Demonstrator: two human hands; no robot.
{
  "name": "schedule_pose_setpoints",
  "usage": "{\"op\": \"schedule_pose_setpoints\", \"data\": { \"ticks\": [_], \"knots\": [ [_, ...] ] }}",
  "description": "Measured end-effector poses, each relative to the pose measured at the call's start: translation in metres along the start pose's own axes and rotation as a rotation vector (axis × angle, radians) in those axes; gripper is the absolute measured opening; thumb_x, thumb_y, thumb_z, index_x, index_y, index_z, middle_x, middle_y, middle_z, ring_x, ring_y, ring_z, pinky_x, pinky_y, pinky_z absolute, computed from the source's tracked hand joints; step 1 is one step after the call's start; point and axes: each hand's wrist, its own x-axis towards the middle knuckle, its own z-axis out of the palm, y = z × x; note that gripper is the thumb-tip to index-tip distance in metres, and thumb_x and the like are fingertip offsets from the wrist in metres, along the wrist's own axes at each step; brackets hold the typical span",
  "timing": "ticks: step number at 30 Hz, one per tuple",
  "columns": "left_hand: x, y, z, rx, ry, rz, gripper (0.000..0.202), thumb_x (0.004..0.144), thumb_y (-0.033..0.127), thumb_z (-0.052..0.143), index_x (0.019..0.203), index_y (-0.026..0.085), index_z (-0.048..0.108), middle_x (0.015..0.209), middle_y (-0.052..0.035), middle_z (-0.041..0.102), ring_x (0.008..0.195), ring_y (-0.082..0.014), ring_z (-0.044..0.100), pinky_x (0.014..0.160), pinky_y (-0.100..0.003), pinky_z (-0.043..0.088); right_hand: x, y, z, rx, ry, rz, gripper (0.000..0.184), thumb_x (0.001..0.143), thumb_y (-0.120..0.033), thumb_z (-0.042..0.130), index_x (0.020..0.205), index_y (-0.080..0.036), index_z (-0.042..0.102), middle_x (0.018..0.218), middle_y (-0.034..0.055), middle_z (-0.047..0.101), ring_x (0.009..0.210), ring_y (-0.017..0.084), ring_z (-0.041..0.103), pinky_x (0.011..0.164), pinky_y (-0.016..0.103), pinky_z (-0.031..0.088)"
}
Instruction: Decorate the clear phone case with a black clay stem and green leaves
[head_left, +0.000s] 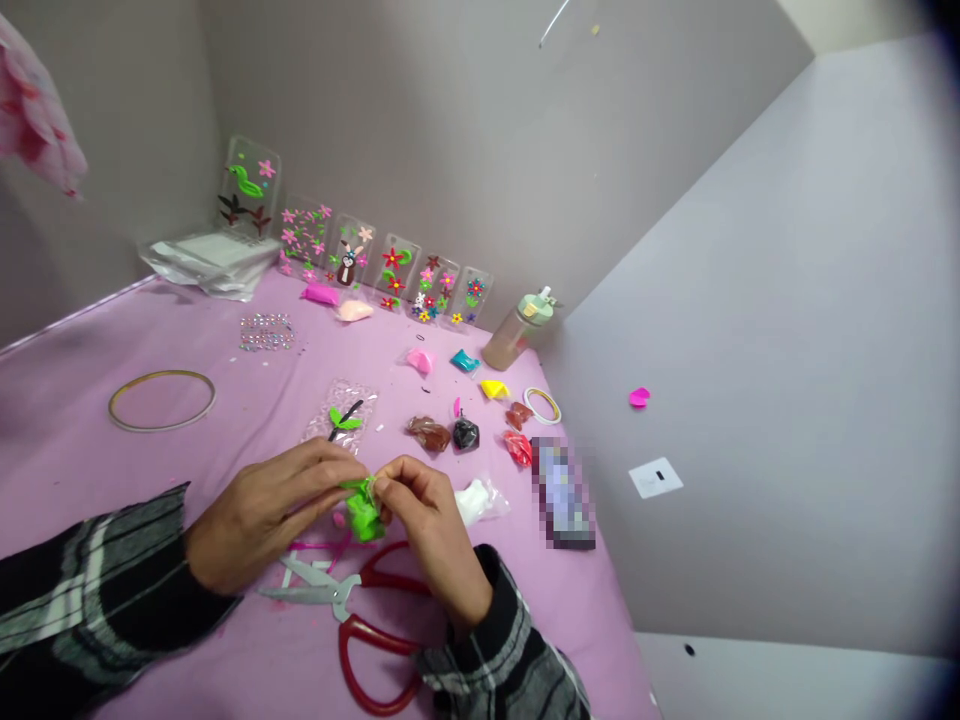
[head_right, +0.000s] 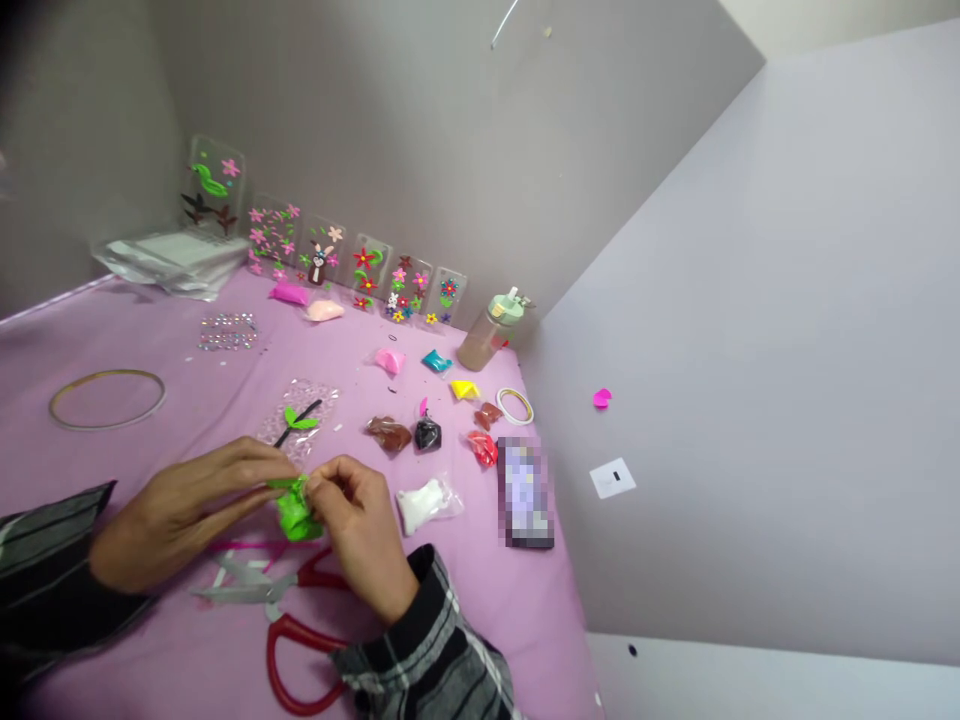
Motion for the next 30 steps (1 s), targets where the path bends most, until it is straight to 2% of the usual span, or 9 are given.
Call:
{"op": "schedule_pose_setpoints", "data": {
  "ticks": [3,9,11,15,19,24,27,30],
  "knots": [
    [-0.004,-0.005,0.002,0.126,0.021,0.063,0.034,0.12,0.022,0.051,0.14,0.038,0.074,0.121,-0.0007,0.079,0.106,-0.0157,0.078,0.096,-0.022,0.059,0.002,0.002,0.0,-0.005,0.011,0.026,0.019,0.081,-0.041,0.071,0.076,-0.023,0.065,0.067,-0.0037,0.056,0.065,0.015,0.048,0.063,0.029,0.039],
    [0.001,-0.006,0.002,0.169,-0.035,0.098,0.029,0.122,0.035,0.048,0.121,0.03,0.077,0.109,-0.0009,0.078,0.098,-0.0167,0.076,0.09,-0.023,0.057,0.004,0.008,-0.001,0.003,-0.017,0.101,0.016,0.078,-0.039,0.071,0.077,-0.023,0.067,0.066,-0.0037,0.057,0.063,0.015,0.05,0.06,0.027,0.041],
    [0.002,-0.003,0.002,0.169,-0.03,0.095,0.028,0.122,0.032,0.048,0.121,0.029,0.076,0.108,-0.0009,0.077,0.096,-0.0159,0.075,0.088,-0.022,0.057,0.003,0.008,-0.001,0.008,-0.015,0.096,0.016,0.078,-0.038,0.071,0.076,-0.023,0.067,0.066,-0.0036,0.058,0.063,0.014,0.051,0.06,0.026,0.041],
    [-0.001,0.001,0.003,0.191,-0.018,0.074,0.027,0.122,0.025,0.047,0.128,0.029,0.073,0.112,-0.0019,0.077,0.099,-0.0159,0.075,0.092,-0.023,0.057,0.002,0.005,-0.001,0.015,-0.013,0.093,0.017,0.079,-0.038,0.072,0.077,-0.022,0.068,0.064,-0.0039,0.058,0.062,0.014,0.05,0.06,0.026,0.042],
    [-0.002,0.001,0.003,0.21,-0.044,0.079,0.026,0.121,0.023,0.049,0.12,0.028,0.074,0.111,-0.0022,0.077,0.098,-0.0157,0.075,0.09,-0.022,0.057,0.004,0.004,-0.001,0.049,-0.022,0.109,0.015,0.074,-0.037,0.071,0.074,-0.022,0.069,0.063,-0.0037,0.058,0.061,0.014,0.05,0.062,0.026,0.042],
    [-0.001,0.001,0.003,0.19,-0.088,0.063,0.029,0.116,0.016,0.049,0.118,0.027,0.076,0.108,-0.0029,0.076,0.095,-0.0171,0.074,0.089,-0.023,0.057,0.005,0.006,0.0,0.045,0.002,0.115,0.014,0.073,-0.036,0.07,0.072,-0.023,0.068,0.062,-0.0042,0.056,0.059,0.013,0.048,0.059,0.026,0.04],
    [0.001,0.004,0.004,0.144,-0.11,0.049,0.029,0.118,0.017,0.047,0.114,0.026,0.075,0.105,-0.0023,0.073,0.093,-0.0161,0.073,0.086,-0.023,0.056,0.006,0.005,-0.001,0.034,0.016,0.109,0.013,0.072,-0.036,0.07,0.072,-0.023,0.068,0.063,-0.0039,0.057,0.06,0.014,0.049,0.059,0.027,0.04],
    [0.002,0.006,0.005,0.051,-0.073,-0.01,0.023,0.12,0.023,0.05,0.114,0.026,0.071,0.106,-0.0009,0.072,0.096,-0.0157,0.073,0.089,-0.023,0.057,0.006,0.004,-0.002,0.029,0.038,0.084,0.014,0.073,-0.036,0.071,0.072,-0.023,0.067,0.065,-0.0039,0.058,0.062,0.014,0.05,0.061,0.027,0.042]
  ]
}}
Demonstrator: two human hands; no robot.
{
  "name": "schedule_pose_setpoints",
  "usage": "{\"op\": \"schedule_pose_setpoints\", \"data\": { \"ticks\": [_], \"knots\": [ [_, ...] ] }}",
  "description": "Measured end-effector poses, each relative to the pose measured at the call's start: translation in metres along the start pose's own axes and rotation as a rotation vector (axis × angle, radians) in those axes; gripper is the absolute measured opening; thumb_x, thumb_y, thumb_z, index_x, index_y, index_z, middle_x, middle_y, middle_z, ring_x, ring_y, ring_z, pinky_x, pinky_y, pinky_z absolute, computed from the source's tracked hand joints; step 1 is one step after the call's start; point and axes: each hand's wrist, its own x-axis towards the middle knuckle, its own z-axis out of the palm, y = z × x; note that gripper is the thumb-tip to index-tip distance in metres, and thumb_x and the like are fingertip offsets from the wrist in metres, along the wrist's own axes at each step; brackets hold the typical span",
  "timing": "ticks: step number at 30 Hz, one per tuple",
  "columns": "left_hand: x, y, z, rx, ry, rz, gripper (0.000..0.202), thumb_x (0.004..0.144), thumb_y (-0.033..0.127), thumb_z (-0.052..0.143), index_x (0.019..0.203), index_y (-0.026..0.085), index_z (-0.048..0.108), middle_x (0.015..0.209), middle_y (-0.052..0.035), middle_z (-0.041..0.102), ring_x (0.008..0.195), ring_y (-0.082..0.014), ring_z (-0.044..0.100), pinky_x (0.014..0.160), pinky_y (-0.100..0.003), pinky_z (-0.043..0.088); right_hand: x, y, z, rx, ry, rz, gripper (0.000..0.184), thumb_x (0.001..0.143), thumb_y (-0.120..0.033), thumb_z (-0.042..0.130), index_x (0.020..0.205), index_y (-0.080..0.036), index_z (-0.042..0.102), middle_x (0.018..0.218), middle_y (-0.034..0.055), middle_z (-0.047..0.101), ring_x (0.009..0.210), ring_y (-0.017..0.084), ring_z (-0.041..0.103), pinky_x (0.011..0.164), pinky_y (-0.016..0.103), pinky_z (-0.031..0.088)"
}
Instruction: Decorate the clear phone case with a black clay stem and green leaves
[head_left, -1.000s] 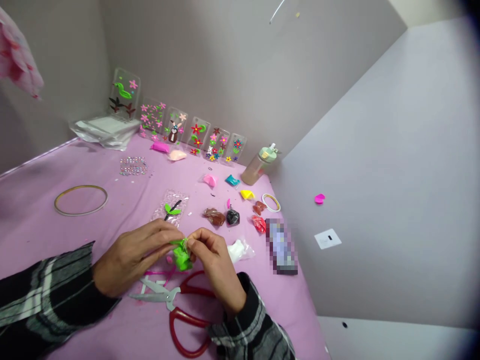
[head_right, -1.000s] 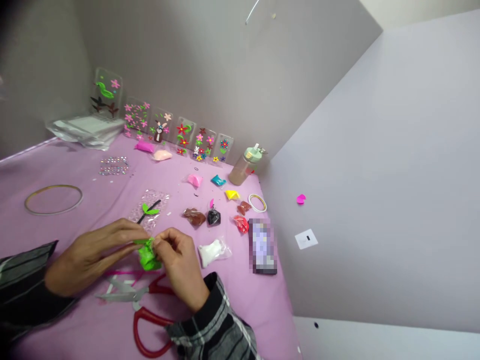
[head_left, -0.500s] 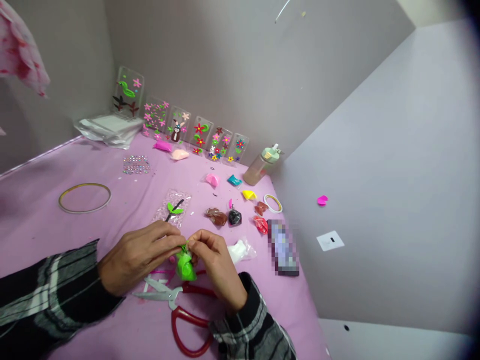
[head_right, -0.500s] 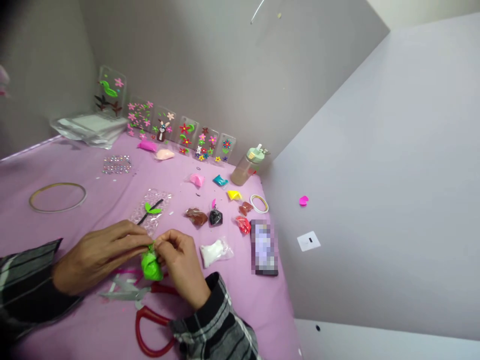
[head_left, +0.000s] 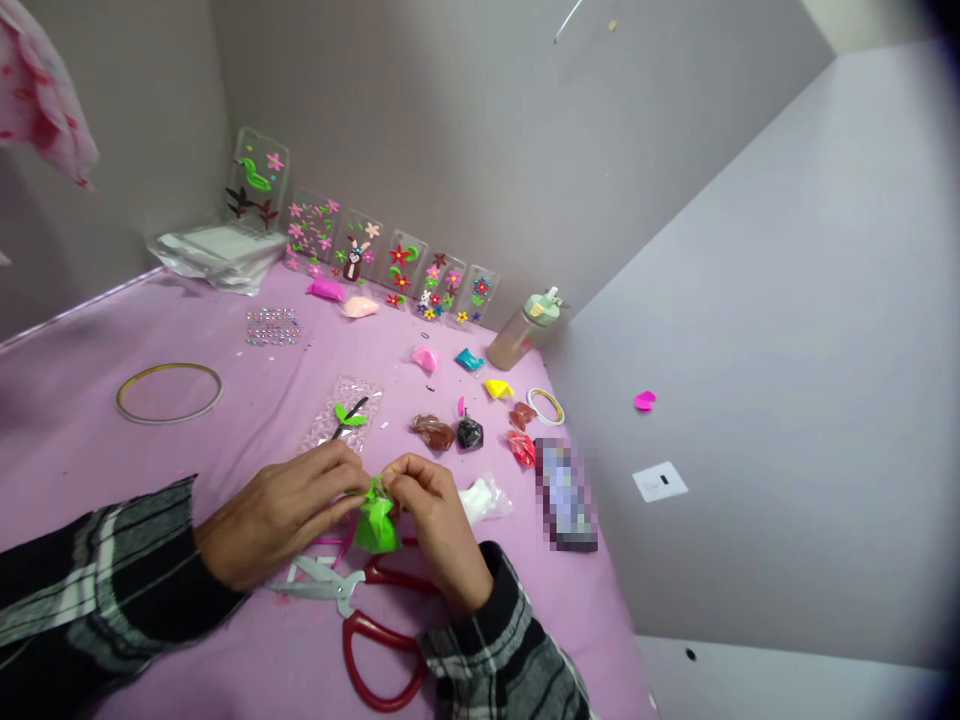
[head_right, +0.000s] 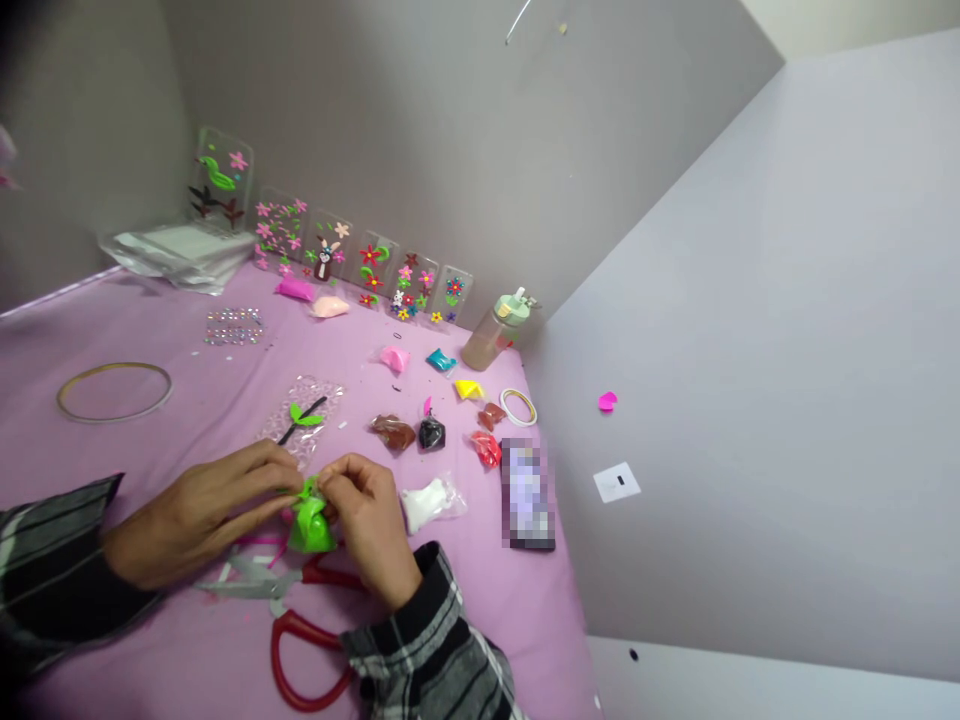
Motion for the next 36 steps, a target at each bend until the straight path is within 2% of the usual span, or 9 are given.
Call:
{"op": "schedule_pose_setpoints", "data": {
  "ticks": [6,10,14,18,22,26,30,34,36],
  "knots": [
    [-0.002,-0.007,0.001,-0.05,0.011,-0.042,0.017,0.117,0.028,0.056,0.121,0.027,0.072,0.115,-0.003,0.079,0.108,-0.0201,0.077,0.099,-0.027,0.061,-0.002,0.002,-0.001,-0.04,-0.004,-0.077,0.017,0.082,-0.038,0.072,0.076,-0.024,0.064,0.066,-0.005,0.055,0.064,0.015,0.049,0.064,0.028,0.043],
    [0.0,-0.006,0.002,-0.043,0.098,-0.063,0.013,0.115,0.034,0.061,0.113,0.027,0.071,0.103,0.0002,0.077,0.095,-0.0187,0.076,0.089,-0.025,0.06,-0.006,0.003,0.002,-0.114,-0.036,-0.116,0.021,0.091,-0.04,0.072,0.081,-0.024,0.064,0.071,-0.0052,0.056,0.066,0.015,0.05,0.066,0.029,0.043],
    [0.001,-0.002,0.003,-0.057,0.092,-0.142,0.02,0.113,0.036,0.059,0.099,0.025,0.067,0.092,0.0003,0.072,0.084,-0.019,0.073,0.078,-0.026,0.058,-0.012,0.002,0.007,-0.207,-0.034,-0.149,0.02,0.098,-0.039,0.068,0.085,-0.024,0.063,0.076,-0.004,0.058,0.07,0.016,0.052,0.067,0.03,0.042],
    [-0.002,-0.003,0.006,-0.071,0.116,-0.181,0.01,0.11,0.033,0.061,0.107,0.025,0.067,0.096,0.0001,0.075,0.087,-0.02,0.077,0.079,-0.026,0.059,-0.015,0.002,0.011,-0.303,-0.006,-0.205,0.019,0.1,-0.034,0.063,0.084,-0.024,0.062,0.081,-0.0024,0.06,0.074,0.016,0.054,0.071,0.03,0.042],
    [-0.003,-0.004,0.009,-0.039,0.123,-0.096,0.012,0.111,0.025,0.059,0.117,0.027,0.068,0.106,-0.0001,0.078,0.097,-0.0194,0.08,0.089,-0.024,0.059,-0.014,0.003,0.013,-0.331,-0.021,-0.212,0.019,0.1,-0.034,0.062,0.084,-0.024,0.062,0.083,-0.0023,0.061,0.076,0.016,0.056,0.072,0.03,0.042],
    [0.001,0.001,0.008,-0.017,0.136,-0.042,0.018,0.108,0.015,0.056,0.114,0.026,0.07,0.102,0.0017,0.077,0.095,-0.0154,0.079,0.089,-0.021,0.057,-0.015,0.004,0.013,-0.324,-0.043,-0.181,0.02,0.101,-0.036,0.063,0.086,-0.023,0.063,0.083,-0.0027,0.06,0.076,0.016,0.055,0.072,0.031,0.042],
    [0.005,0.005,0.006,-0.07,0.19,-0.077,0.018,0.102,0.012,0.061,0.105,0.026,0.072,0.093,0.005,0.076,0.085,-0.0125,0.078,0.083,-0.018,0.057,-0.016,0.005,0.014,-0.317,-0.056,-0.2,0.019,0.102,-0.034,0.062,0.086,-0.023,0.063,0.084,-0.0021,0.061,0.077,0.017,0.057,0.074,0.031,0.044],
    [0.008,0.008,0.006,-0.234,0.248,-0.157,0.022,0.096,0.007,0.065,0.1,0.026,0.076,0.09,0.0063,0.077,0.082,-0.0105,0.076,0.08,-0.015,0.056,-0.017,0.006,0.015,-0.362,0.039,-0.356,0.008,0.097,-0.03,0.069,0.1,-0.023,0.068,0.105,0.0037,0.069,0.102,0.023,0.066,0.094,0.036,0.051],
    [0.008,0.009,0.005,-0.277,0.243,-0.165,0.023,0.098,0.007,0.064,0.102,0.025,0.078,0.093,0.0052,0.08,0.085,-0.0106,0.077,0.083,-0.015,0.057,-0.017,0.006,0.014,-0.337,0.025,-0.343,0.019,0.097,-0.032,0.072,0.114,-0.022,0.069,0.117,0.0067,0.072,0.115,0.025,0.068,0.103,0.038,0.052]
  ]
}}
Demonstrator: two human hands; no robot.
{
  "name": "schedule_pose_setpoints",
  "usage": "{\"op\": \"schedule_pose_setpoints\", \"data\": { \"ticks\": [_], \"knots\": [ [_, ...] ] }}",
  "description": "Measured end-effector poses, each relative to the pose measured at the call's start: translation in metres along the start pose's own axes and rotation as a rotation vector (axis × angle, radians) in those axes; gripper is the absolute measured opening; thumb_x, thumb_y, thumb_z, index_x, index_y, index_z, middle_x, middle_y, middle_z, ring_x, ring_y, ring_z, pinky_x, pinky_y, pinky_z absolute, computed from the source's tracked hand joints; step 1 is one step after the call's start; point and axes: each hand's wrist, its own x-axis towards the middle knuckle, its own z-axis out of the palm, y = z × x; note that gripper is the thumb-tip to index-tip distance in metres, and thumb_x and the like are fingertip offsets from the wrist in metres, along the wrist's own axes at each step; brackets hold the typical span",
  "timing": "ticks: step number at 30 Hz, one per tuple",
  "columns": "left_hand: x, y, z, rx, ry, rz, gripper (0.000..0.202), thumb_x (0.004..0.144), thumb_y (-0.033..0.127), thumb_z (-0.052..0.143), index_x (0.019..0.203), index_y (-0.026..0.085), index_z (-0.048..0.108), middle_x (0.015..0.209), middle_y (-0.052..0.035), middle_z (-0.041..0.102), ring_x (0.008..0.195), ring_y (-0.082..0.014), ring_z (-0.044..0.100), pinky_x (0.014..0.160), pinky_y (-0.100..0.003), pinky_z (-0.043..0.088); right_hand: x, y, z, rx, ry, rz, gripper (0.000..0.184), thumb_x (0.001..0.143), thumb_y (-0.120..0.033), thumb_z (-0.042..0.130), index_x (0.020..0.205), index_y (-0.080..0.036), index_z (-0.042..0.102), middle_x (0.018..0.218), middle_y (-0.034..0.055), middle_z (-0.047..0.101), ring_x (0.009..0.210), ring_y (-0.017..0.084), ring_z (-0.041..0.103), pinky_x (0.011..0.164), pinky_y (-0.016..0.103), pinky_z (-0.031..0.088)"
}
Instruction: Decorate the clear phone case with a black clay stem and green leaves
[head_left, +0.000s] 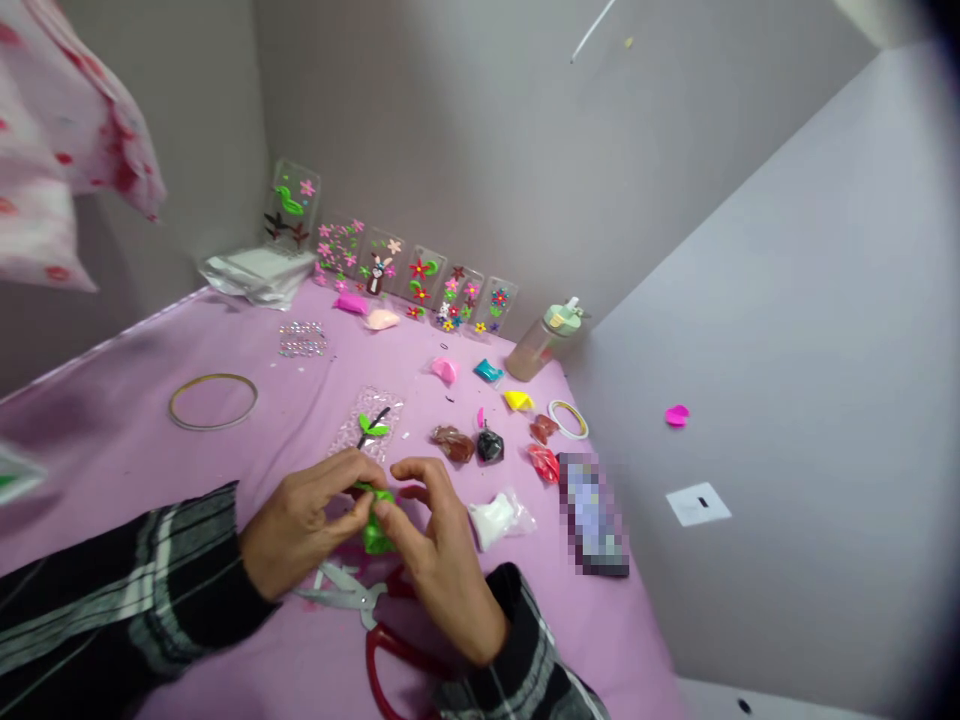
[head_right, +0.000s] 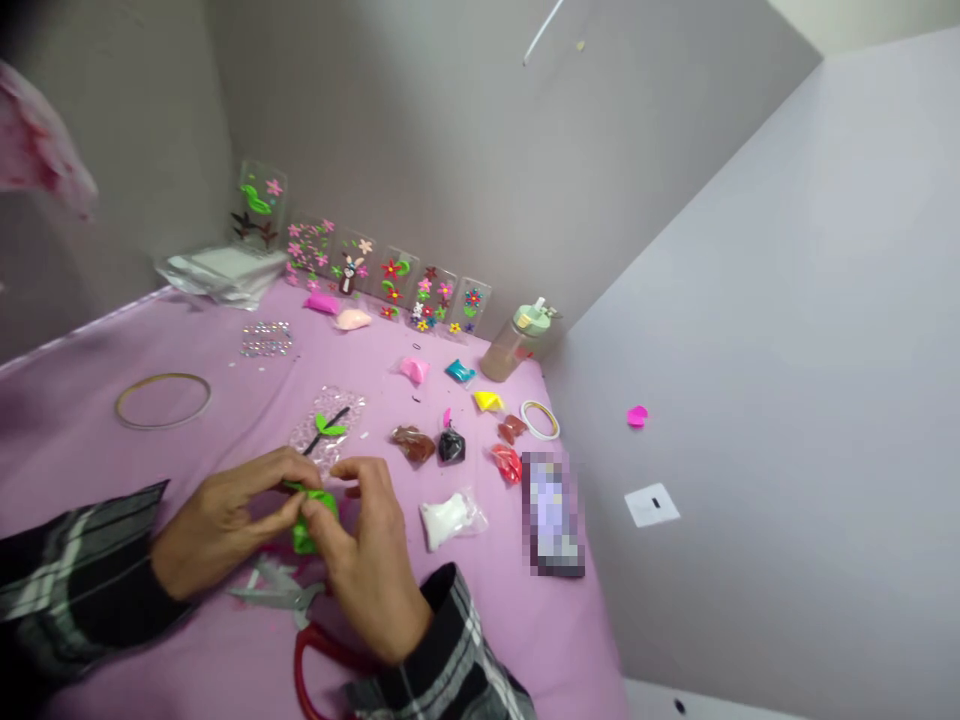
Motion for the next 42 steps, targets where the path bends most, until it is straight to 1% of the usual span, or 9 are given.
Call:
{"op": "schedule_pose_setpoints", "data": {
  "ticks": [3,7,14,22,28,31,35,39,42],
  "knots": [
    [0.0,0.0,0.001,-0.013,-0.025,0.004,0.025,0.101,0.011,0.062,0.105,0.026,0.081,0.099,0.002,0.083,0.095,-0.0129,0.08,0.09,-0.018,0.059,0.001,0.002,-0.002,0.101,-0.118,0.088,0.027,0.101,-0.039,0.073,0.121,-0.023,0.067,0.11,0.0044,0.076,0.103,0.023,0.073,0.093,0.035,0.055],
    [0.001,-0.001,0.006,-0.023,-0.009,-0.048,0.023,0.1,0.014,0.059,0.1,0.025,0.08,0.096,-0.0001,0.08,0.094,-0.0147,0.077,0.088,-0.022,0.058,0.003,0.008,-0.006,0.137,-0.092,0.121,0.028,0.1,-0.044,0.076,0.117,-0.022,0.07,0.084,-0.003,0.069,0.078,0.018,0.066,0.071,0.027,0.05],
    [0.002,0.004,0.009,-0.112,0.015,-0.258,0.018,0.085,0.016,0.061,0.093,0.023,0.074,0.089,0.0018,0.074,0.083,-0.0157,0.071,0.077,-0.024,0.054,0.003,0.012,-0.011,0.049,-0.014,0.096,0.026,0.096,-0.044,0.081,0.11,-0.022,0.077,0.081,-0.0026,0.071,0.074,0.017,0.065,0.068,0.024,0.05],
    [0.012,0.006,-0.005,-0.383,0.009,-0.514,0.019,0.087,0.037,0.072,0.097,0.021,0.074,0.082,0.0011,0.069,0.07,-0.017,0.069,0.069,-0.029,0.054,0.007,0.002,-0.021,-0.113,0.13,-0.001,0.025,0.1,-0.045,0.074,0.099,-0.022,0.082,0.091,0.0049,0.081,0.082,0.021,0.075,0.072,0.027,0.057],
    [0.015,0.004,-0.001,-0.68,-0.084,-0.671,0.041,0.086,0.058,0.082,0.093,0.018,0.074,0.076,-0.0014,0.073,0.059,-0.015,0.068,0.059,-0.026,0.055,0.007,0.006,-0.033,-0.424,-0.083,-0.058,0.03,0.11,-0.033,0.059,0.088,-0.023,0.078,0.081,0.0024,0.077,0.069,0.019,0.07,0.064,0.028,0.05],
    [0.014,0.004,0.003,-0.758,-0.078,-0.691,0.048,0.082,0.061,0.092,0.097,0.019,0.075,0.092,-0.0028,0.077,0.062,-0.0129,0.068,0.054,-0.024,0.052,0.005,0.012,-0.032,-0.622,-0.098,-0.175,0.033,0.111,-0.024,0.059,0.082,-0.024,0.075,0.082,0.0017,0.073,0.069,0.019,0.07,0.064,0.029,0.047],
    [0.012,0.002,0.004,-0.802,-0.094,-0.699,0.051,0.081,0.062,0.098,0.098,0.017,0.079,0.094,-0.0036,0.079,0.06,-0.0116,0.066,0.051,-0.023,0.049,0.005,0.01,-0.032,-0.607,0.076,-0.395,0.025,0.112,-0.014,0.058,0.096,-0.024,0.074,0.088,0.0008,0.075,0.077,0.018,0.075,0.071,0.027,0.055],
    [0.008,0.001,0.007,-0.835,-0.075,-0.7,0.049,0.082,0.057,0.101,0.102,0.018,0.078,0.097,-0.0031,0.08,0.07,-0.0126,0.069,0.066,-0.025,0.053,0.003,0.0,-0.026,-0.52,0.198,-0.581,0.025,0.11,-0.004,0.058,0.116,-0.024,0.071,0.095,0.0006,0.077,0.083,0.015,0.075,0.076,0.022,0.059],
    [0.003,0.001,0.012,-0.878,-0.068,-0.709,0.056,0.079,0.055,0.105,0.112,0.02,0.077,0.102,-0.0024,0.079,0.087,-0.0162,0.073,0.079,-0.026,0.052,-0.001,-0.002,-0.014,-0.58,0.137,-0.723,0.033,0.11,-0.003,0.057,0.135,-0.02,0.071,0.113,0.0092,0.079,0.102,0.02,0.076,0.089,0.029,0.064]
  ]
}}
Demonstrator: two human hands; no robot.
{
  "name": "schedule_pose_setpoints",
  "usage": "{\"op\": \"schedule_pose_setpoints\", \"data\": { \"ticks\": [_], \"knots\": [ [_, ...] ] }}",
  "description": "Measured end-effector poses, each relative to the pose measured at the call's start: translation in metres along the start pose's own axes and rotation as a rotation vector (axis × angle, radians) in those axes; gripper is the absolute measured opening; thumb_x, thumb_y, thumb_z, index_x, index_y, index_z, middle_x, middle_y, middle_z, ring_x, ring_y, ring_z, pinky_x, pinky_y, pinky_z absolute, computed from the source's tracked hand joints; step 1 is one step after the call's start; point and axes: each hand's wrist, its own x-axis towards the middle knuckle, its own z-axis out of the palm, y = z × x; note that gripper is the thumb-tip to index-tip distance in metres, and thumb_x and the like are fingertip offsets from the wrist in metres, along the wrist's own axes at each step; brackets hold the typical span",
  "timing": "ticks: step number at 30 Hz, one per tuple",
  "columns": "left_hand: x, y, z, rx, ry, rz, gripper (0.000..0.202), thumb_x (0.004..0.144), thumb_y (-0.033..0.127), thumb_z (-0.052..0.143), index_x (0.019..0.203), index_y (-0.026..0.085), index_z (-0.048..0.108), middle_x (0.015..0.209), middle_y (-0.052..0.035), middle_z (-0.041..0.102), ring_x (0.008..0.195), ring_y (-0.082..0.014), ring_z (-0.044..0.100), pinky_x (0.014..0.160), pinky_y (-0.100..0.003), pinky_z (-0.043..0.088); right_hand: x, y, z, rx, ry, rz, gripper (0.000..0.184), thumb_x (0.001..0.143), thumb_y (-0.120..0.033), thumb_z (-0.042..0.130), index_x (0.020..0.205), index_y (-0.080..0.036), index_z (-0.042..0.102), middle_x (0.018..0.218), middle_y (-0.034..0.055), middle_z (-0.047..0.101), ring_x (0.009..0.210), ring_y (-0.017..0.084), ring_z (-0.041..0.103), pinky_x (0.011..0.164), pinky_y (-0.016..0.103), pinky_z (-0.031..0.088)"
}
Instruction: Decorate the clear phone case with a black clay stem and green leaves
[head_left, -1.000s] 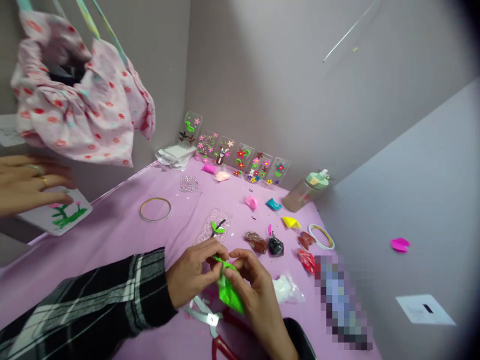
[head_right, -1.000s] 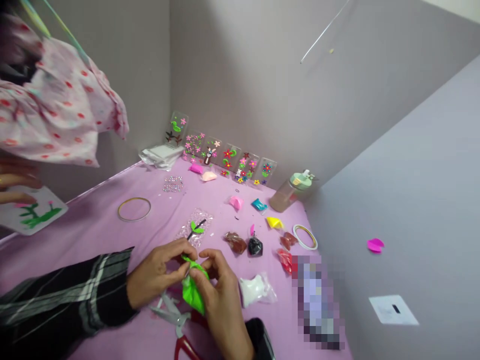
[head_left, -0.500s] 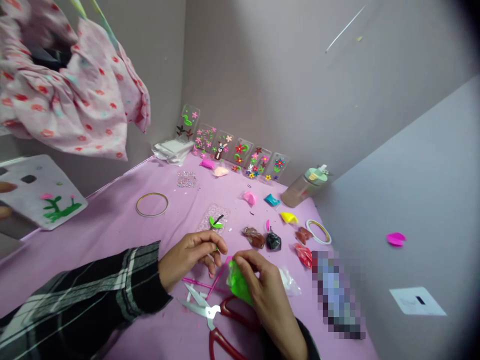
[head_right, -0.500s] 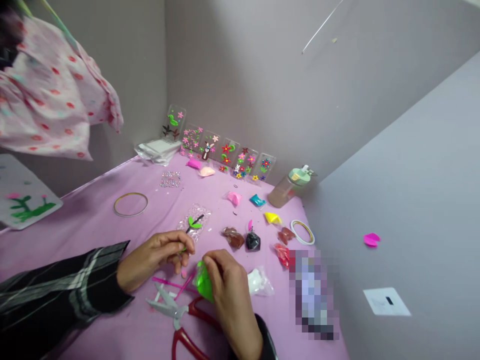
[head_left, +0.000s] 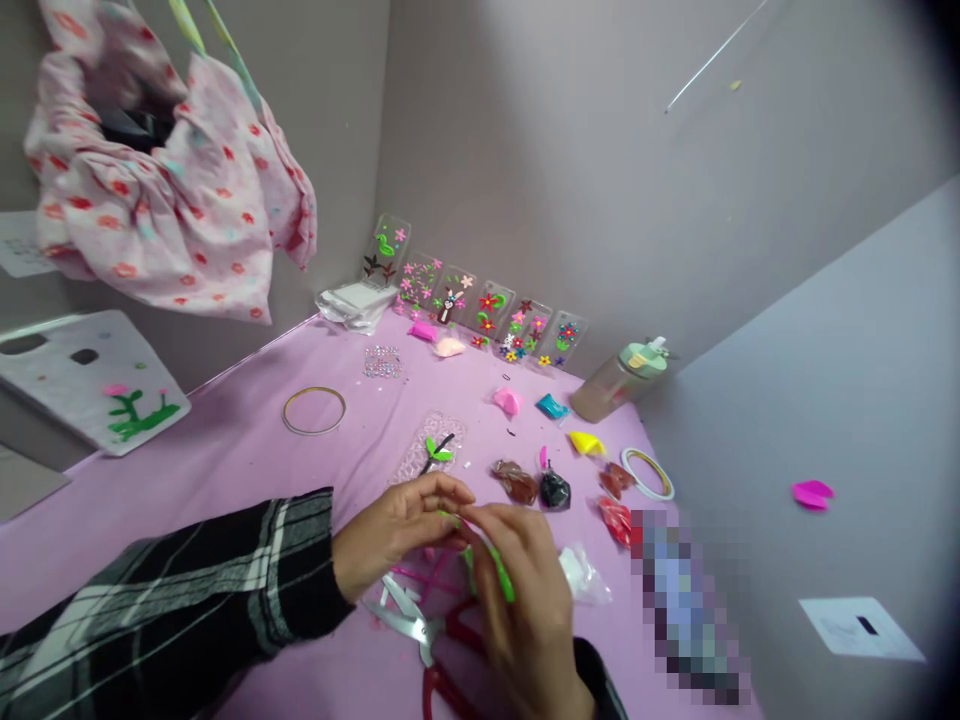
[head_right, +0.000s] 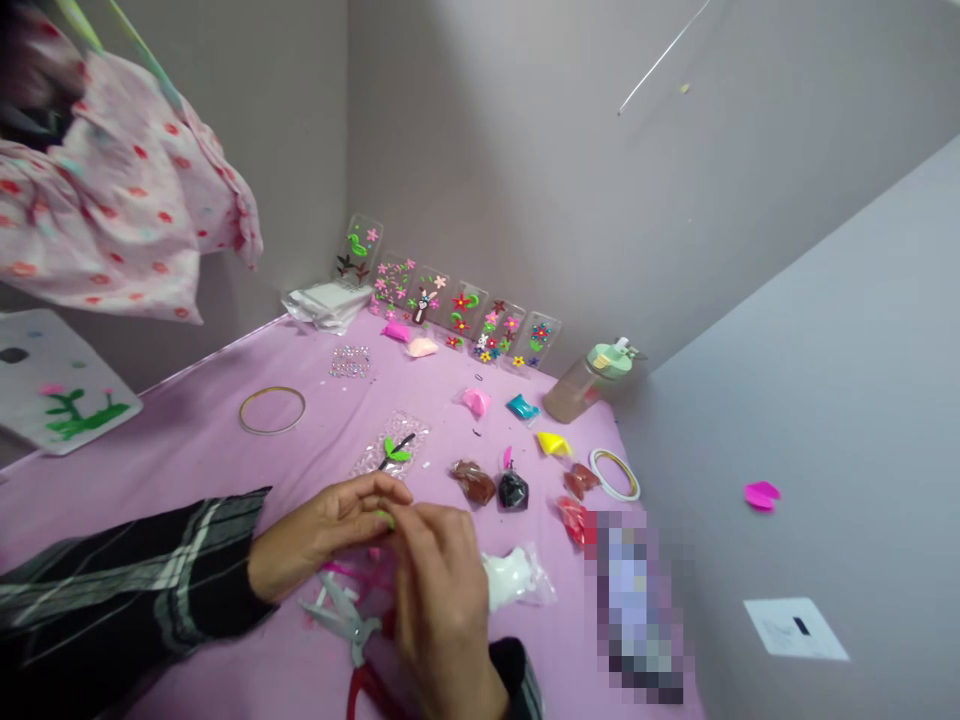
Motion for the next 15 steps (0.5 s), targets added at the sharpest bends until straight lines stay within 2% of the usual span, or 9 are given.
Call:
{"op": "schedule_pose_setpoints", "data": {
  "ticks": [3,7,11,13,15],
  "knots": [
    [-0.002,-0.007,0.004,-0.047,-0.033,-0.044,0.063,0.075,0.047,0.107,0.124,0.022,0.076,0.108,-0.0031,0.081,0.093,-0.0179,0.072,0.082,-0.027,0.05,-0.004,-0.001,0.01,-0.071,-0.127,-0.131,0.039,0.106,-0.005,0.06,0.143,-0.016,0.067,0.122,0.0146,0.08,0.106,0.028,0.075,0.089,0.04,0.068],
    [-0.003,-0.008,0.004,-0.111,-0.077,-0.122,0.063,0.075,0.036,0.106,0.13,0.025,0.077,0.107,-0.0009,0.08,0.093,-0.0154,0.072,0.084,-0.025,0.051,-0.011,0.005,0.012,-0.075,-0.225,-0.139,0.049,0.097,-0.001,0.057,0.143,-0.017,0.065,0.112,0.0127,0.081,0.095,0.029,0.074,0.078,0.043,0.068],
    [-0.006,0.001,0.004,-0.162,-0.145,-0.192,0.058,0.078,0.04,0.107,0.126,0.022,0.081,0.112,-0.0027,0.078,0.1,-0.0156,0.075,0.089,-0.025,0.055,-0.012,0.008,0.005,-0.086,-0.154,-0.072,0.038,0.101,-0.001,0.058,0.131,-0.02,0.071,0.106,0.0107,0.081,0.087,0.027,0.075,0.07,0.039,0.066],
    [-0.007,0.005,0.004,-0.179,-0.176,-0.203,0.059,0.077,0.046,0.109,0.123,0.02,0.081,0.115,-0.004,0.079,0.106,-0.0175,0.077,0.095,-0.027,0.058,-0.011,0.008,0.003,-0.046,-0.078,-0.019,0.036,0.105,0.0,0.056,0.128,-0.022,0.074,0.106,0.0096,0.081,0.089,0.025,0.078,0.072,0.036,0.068],
    [-0.007,0.006,0.004,-0.183,-0.19,-0.2,0.059,0.079,0.051,0.108,0.119,0.018,0.079,0.112,-0.005,0.08,0.104,-0.0181,0.079,0.093,-0.028,0.061,-0.008,0.007,0.001,0.033,-0.022,0.022,0.035,0.109,-0.001,0.058,0.13,-0.024,0.075,0.107,0.0081,0.08,0.093,0.021,0.081,0.078,0.03,0.07]
  ]
}}
